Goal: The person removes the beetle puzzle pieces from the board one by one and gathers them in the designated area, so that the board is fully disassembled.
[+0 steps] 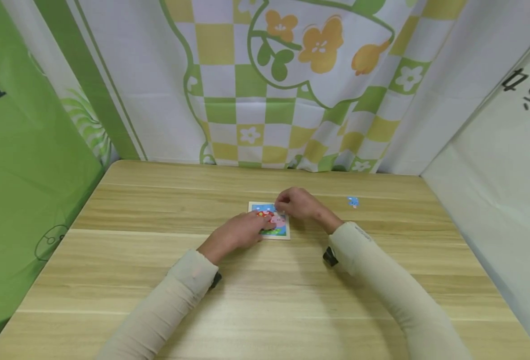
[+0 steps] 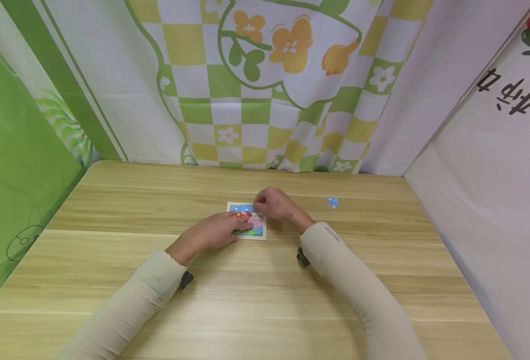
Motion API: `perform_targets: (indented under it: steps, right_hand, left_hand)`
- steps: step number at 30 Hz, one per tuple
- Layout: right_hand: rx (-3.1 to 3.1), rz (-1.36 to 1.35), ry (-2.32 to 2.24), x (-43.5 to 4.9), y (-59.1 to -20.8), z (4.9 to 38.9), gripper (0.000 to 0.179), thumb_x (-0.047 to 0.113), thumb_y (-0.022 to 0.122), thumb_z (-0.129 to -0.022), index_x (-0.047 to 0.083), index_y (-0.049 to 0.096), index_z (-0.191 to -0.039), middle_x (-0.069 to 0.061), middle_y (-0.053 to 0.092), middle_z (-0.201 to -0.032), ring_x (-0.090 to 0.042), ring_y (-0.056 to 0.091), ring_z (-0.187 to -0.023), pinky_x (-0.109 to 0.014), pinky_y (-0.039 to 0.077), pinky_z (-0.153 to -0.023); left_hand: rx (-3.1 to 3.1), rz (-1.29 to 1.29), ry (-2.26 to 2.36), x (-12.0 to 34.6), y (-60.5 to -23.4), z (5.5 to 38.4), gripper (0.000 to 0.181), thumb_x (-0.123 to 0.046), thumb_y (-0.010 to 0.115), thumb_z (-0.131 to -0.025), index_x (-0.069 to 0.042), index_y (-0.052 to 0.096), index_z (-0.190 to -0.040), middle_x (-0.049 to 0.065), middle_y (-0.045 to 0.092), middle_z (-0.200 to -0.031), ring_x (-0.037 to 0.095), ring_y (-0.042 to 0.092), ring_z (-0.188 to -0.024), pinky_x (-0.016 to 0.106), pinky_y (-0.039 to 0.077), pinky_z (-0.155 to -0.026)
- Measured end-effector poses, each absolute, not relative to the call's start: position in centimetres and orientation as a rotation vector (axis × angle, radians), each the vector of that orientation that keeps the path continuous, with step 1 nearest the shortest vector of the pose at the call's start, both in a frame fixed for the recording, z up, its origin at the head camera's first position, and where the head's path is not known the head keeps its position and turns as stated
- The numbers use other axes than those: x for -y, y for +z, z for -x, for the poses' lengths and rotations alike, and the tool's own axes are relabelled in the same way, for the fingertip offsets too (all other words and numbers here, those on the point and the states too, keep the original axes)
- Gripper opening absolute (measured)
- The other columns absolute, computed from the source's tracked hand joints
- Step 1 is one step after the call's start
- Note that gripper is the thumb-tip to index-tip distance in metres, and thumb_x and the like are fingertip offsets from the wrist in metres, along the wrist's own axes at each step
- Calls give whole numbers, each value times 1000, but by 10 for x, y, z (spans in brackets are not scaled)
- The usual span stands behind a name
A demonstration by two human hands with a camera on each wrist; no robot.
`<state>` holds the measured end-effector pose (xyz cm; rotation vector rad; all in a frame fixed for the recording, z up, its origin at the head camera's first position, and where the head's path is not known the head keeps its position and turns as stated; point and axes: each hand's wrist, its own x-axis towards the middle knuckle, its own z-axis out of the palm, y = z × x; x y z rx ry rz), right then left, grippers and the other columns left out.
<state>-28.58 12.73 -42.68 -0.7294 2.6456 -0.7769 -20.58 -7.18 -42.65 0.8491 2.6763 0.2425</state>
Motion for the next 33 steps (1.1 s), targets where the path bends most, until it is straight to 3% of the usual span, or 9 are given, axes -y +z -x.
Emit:
perform_targets:
  steps: [10, 24, 33]
  right_hand:
    - [-2652, 746, -857, -124, -433, 291, 17, 12, 65, -101, 4, 76, -111, -3, 73, -91, -14, 62, -76, -29, 50, -68]
    - [-2694, 794, -852, -123, -435, 291, 12, 11, 70, -98, 4, 79, -104, -3, 76, -99, -18, 67, -91, -37, 54, -81]
    - [-2712, 802, -829, -121, -431, 290, 12, 11, 72, -97, 4, 80, -102, -2, 76, -94, -16, 66, -87, -37, 53, -80]
  left_hand:
    - [-2695, -944, 231, 72, -424, 209, 48, -10, 68, -100, -15, 59, -147, 9, 53, -151, 31, 46, -139, 45, 40, -112]
    - [-2671, -933, 275, 74, -425, 209, 48, -13, 68, -101, -17, 58, -148, 7, 50, -154, 32, 42, -143, 47, 38, -113]
    - [-2658, -923, 332, 76, -424, 210, 48, -11, 68, -100, -16, 60, -147, 8, 48, -155, 33, 39, -145, 50, 35, -114]
